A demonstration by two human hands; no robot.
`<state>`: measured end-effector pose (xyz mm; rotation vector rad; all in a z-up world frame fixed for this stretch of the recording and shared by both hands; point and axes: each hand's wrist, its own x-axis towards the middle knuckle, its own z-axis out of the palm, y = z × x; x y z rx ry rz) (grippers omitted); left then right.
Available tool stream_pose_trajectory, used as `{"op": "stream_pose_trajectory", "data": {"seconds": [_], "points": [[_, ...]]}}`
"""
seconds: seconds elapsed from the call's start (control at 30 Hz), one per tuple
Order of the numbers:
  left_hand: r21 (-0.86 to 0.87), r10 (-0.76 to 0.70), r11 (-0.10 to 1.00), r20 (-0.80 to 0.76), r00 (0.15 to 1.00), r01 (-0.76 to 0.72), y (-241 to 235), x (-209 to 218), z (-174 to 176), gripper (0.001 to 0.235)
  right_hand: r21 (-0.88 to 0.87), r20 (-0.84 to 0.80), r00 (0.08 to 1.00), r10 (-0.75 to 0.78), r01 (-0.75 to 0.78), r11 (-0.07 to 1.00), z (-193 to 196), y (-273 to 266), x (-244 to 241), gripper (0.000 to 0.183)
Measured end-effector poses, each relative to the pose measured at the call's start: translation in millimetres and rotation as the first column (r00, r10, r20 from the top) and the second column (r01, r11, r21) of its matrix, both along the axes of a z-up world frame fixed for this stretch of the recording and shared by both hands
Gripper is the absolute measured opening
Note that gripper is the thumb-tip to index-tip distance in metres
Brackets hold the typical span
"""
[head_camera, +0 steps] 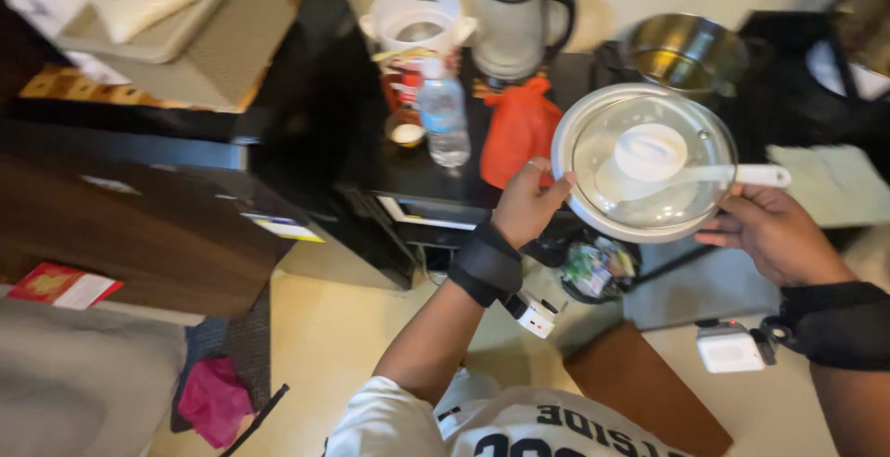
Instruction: The person cleans and organizes various kitchen items, including a plastic basket and a pot lid.
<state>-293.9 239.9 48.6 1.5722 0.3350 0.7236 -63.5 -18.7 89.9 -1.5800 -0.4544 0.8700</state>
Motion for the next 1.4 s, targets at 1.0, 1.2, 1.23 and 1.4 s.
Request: {"op": "stream_pose_trajectory", "data": {"seconds": [1.0, 1.2, 1.23, 1.4], "points": [[0.233, 0.235, 0.945, 0.008, 0.972, -0.231, 396, -37, 65, 0.037, -0.124, 0.319, 0.81, 0.492, -0.479, 0.869, 122, 461, 10, 0.03], [0.083, 0.262, 0.962, -0.011, 0.965, -0.261, 426, -17, 45, 0.037, -0.114, 0.317, 0.787, 0.529, -0.522, 0.845, 107, 510, 20, 0.03], [0.067, 0.278, 0.959, -0.032, 0.96, -0.275, 433, -12, 38, 0.036, -0.108, 0.297, 0.798, 0.524, -0.517, 0.849, 105, 516, 20, 0.028], [0.05, 0.331, 0.942, 0.003, 0.944, -0.331, 455, 4, 17, 0.032, -0.082, 0.263, 0.8, 0.539, -0.538, 0.839, 77, 552, 42, 0.023]]}}
